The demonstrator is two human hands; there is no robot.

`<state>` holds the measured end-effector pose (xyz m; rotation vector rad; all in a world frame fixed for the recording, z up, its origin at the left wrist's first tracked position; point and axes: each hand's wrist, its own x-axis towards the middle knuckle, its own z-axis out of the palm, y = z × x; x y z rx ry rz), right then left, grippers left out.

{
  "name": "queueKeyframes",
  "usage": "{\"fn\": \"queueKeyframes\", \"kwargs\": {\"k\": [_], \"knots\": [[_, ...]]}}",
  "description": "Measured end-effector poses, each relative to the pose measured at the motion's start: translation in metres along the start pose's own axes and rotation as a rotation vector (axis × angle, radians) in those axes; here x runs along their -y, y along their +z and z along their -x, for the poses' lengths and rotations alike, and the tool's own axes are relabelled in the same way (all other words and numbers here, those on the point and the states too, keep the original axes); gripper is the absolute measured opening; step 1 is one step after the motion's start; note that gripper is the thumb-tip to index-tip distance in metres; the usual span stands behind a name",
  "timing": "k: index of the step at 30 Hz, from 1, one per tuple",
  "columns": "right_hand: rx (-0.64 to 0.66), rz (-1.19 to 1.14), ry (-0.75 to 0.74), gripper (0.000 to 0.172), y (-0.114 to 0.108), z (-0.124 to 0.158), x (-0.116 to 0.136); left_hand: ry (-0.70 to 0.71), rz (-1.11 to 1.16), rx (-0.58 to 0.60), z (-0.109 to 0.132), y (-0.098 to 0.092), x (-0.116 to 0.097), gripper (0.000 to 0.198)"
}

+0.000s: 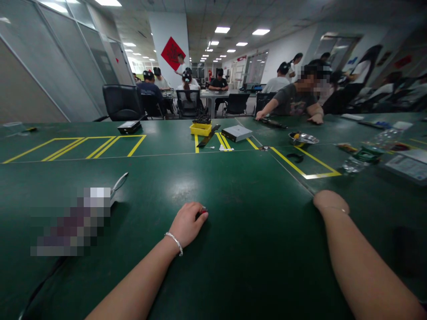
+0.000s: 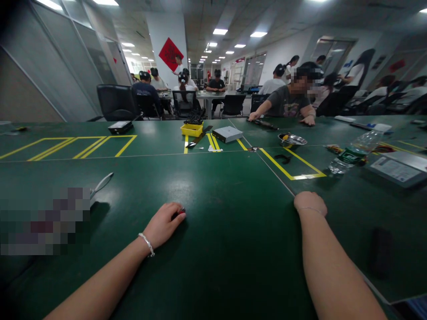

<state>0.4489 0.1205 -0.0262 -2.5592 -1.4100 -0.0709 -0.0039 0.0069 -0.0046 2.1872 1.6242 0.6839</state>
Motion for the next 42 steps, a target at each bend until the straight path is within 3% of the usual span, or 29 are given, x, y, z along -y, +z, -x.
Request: {"fn": "queueKeyframes", "kwargs": {"k": [3,7,10,14,16,18,23,27,29,33,42], "knots": [[0.124,0.148,0.121,0.024,-0.010,0.005,0.009,0.024,0.048,0.022,-0.002,-0.003,0.007,0.014],[0.093,0.173,0.030,0.025,-0.017,0.013,0.017,-0.024,0.086,0.017,-0.006,-0.007,0.018,0.016],[-0.019,0.113,-0.200,0.027,-0.015,0.027,0.034,-0.089,0.050,-0.017,-0.009,-0.007,0.019,0.025],[-0.129,-0.080,-0.595,0.025,-0.009,0.060,0.085,-0.087,0.039,-0.044,-0.009,-0.003,0.016,0.026],[-0.120,-0.216,-0.781,0.024,-0.005,0.080,0.119,-0.061,0.049,-0.045,-0.009,-0.002,0.015,0.022],[-0.022,-0.416,-0.852,0.021,-0.002,0.103,0.154,-0.062,0.061,-0.049,-0.010,-0.001,0.015,0.018],[0.566,-1.091,-0.461,0.014,0.005,0.169,0.220,-0.089,0.103,-0.078,-0.010,-0.001,0.017,0.015],[0.969,-1.375,-0.291,0.016,-0.001,0.209,0.227,-0.111,0.120,-0.105,-0.009,0.001,0.018,0.012],[1.099,-1.426,-0.238,0.021,-0.008,0.216,0.222,-0.113,0.126,-0.111,-0.009,0.002,0.018,0.011],[1.122,-1.493,-0.229,0.024,-0.013,0.214,0.216,-0.119,0.133,-0.122,-0.008,0.004,0.018,0.011],[1.093,-1.518,-0.322,0.022,-0.002,0.208,0.217,-0.136,0.095,-0.093,-0.006,0.004,0.016,0.012]]}}
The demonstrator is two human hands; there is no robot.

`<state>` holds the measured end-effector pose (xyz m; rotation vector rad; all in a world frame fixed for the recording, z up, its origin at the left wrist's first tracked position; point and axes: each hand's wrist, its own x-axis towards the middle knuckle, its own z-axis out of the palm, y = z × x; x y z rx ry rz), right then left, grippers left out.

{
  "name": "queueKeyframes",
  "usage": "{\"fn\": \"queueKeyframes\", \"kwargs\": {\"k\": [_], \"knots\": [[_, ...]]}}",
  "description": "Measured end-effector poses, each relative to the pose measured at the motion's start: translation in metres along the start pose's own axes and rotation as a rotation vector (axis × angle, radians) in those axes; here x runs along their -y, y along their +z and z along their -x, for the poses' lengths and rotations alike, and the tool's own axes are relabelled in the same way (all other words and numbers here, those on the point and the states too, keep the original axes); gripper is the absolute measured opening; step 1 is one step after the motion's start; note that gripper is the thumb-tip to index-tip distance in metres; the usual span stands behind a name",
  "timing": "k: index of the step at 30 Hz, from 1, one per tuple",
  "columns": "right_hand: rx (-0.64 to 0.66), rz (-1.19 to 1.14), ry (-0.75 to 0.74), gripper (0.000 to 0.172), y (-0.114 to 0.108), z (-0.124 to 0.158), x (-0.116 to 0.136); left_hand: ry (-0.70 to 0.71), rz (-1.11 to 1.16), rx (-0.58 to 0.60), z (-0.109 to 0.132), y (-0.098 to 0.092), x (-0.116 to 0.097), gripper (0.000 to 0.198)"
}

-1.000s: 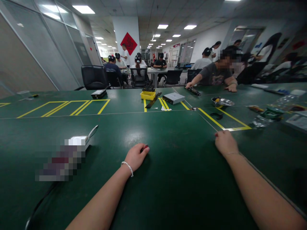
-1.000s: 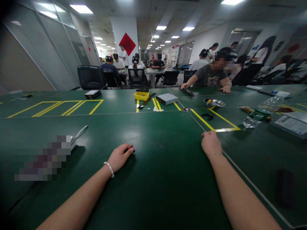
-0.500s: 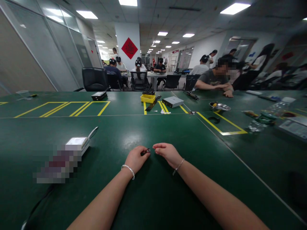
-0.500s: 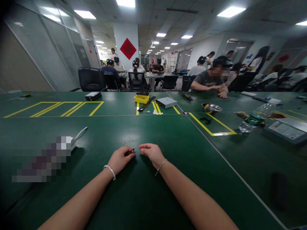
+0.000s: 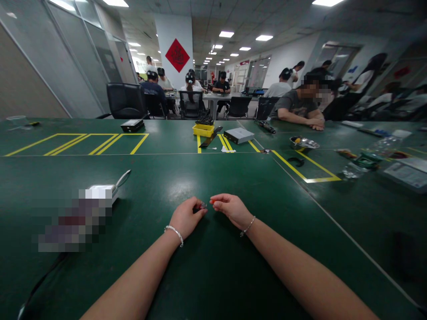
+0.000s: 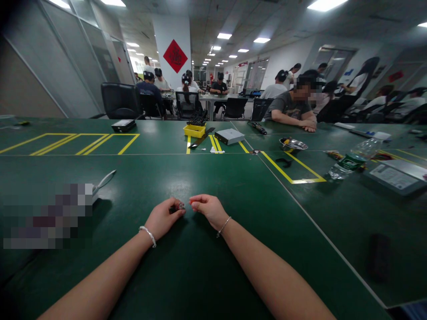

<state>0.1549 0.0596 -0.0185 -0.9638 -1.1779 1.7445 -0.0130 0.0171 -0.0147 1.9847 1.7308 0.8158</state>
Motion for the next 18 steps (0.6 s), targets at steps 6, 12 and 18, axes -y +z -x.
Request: {"fn": "queueKeyframes", "kwargs": {"k": [6,12,18], "knots": [[0.013,0.069,-0.037,0.024,-0.003,-0.001,-0.005,0.121,-0.119,0.058,0.004,-0.003,-0.009,0.017],[-0.043,0.363,-0.195,0.021,0.010,0.005,-0.002,0.167,-0.246,0.048,0.006,-0.001,-0.013,0.016],[-0.190,0.816,-0.542,0.020,0.023,0.013,-0.002,0.154,-0.320,0.033,0.007,0.000,-0.015,0.015]]}}
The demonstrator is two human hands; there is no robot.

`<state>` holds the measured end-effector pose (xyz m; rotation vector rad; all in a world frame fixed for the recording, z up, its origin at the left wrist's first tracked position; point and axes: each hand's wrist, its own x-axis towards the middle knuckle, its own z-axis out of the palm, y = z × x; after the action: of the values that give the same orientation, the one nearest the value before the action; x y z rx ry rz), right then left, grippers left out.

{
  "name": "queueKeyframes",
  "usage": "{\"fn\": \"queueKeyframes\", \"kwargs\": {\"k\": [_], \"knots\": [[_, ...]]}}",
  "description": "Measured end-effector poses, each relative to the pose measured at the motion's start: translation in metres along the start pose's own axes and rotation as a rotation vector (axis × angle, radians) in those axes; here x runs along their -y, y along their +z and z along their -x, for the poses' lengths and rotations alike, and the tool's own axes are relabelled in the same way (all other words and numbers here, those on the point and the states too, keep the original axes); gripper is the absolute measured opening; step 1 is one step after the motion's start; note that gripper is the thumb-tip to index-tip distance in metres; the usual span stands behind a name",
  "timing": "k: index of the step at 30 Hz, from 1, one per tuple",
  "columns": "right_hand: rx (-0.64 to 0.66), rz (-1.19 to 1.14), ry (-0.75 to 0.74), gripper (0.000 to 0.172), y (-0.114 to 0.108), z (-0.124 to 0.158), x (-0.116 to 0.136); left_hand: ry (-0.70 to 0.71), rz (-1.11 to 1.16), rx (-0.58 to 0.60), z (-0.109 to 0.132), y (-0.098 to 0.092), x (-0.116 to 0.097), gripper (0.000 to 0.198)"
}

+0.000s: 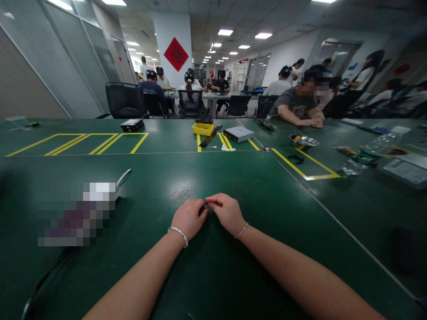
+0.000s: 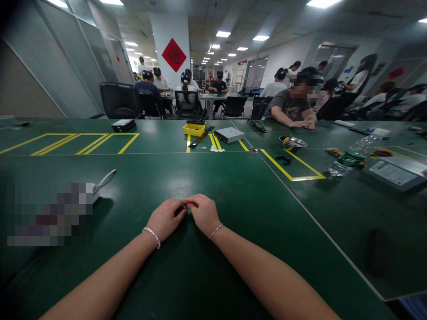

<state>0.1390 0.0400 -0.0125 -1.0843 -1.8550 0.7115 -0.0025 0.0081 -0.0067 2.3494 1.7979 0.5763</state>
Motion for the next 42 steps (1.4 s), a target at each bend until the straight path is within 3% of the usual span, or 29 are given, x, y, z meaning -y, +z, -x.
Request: {"fn": "queueKeyframes", "kwargs": {"k": [3,9,15,22,28,31,37,42], "knots": [[-0.016,0.087,-0.050,0.023,0.000,0.002,0.002,-0.027,-0.007,0.008,0.000,-0.001,-0.001,0.014],[0.088,0.151,-0.158,0.036,0.003,0.008,0.008,-0.078,0.002,-0.004,0.000,-0.001,0.001,0.014],[0.128,0.252,-0.169,0.048,0.005,0.016,0.008,-0.077,-0.040,-0.012,-0.001,0.000,0.003,0.017],[0.163,0.397,-0.206,0.046,0.006,0.019,0.007,-0.003,-0.057,-0.031,0.001,0.005,0.007,0.019],[0.171,0.345,-0.256,0.044,0.007,0.021,0.007,0.007,0.000,-0.009,0.001,0.004,0.007,0.017],[0.140,0.231,-0.171,0.042,0.007,0.018,0.006,-0.029,-0.014,-0.016,0.001,0.004,0.006,0.016],[0.117,-0.208,0.108,0.029,0.002,0.005,0.000,-0.091,0.016,-0.008,0.000,0.002,0.003,0.016],[0.113,-0.264,0.175,0.026,0.005,0.005,-0.001,-0.058,0.040,-0.001,0.000,0.000,0.001,0.014]]}}
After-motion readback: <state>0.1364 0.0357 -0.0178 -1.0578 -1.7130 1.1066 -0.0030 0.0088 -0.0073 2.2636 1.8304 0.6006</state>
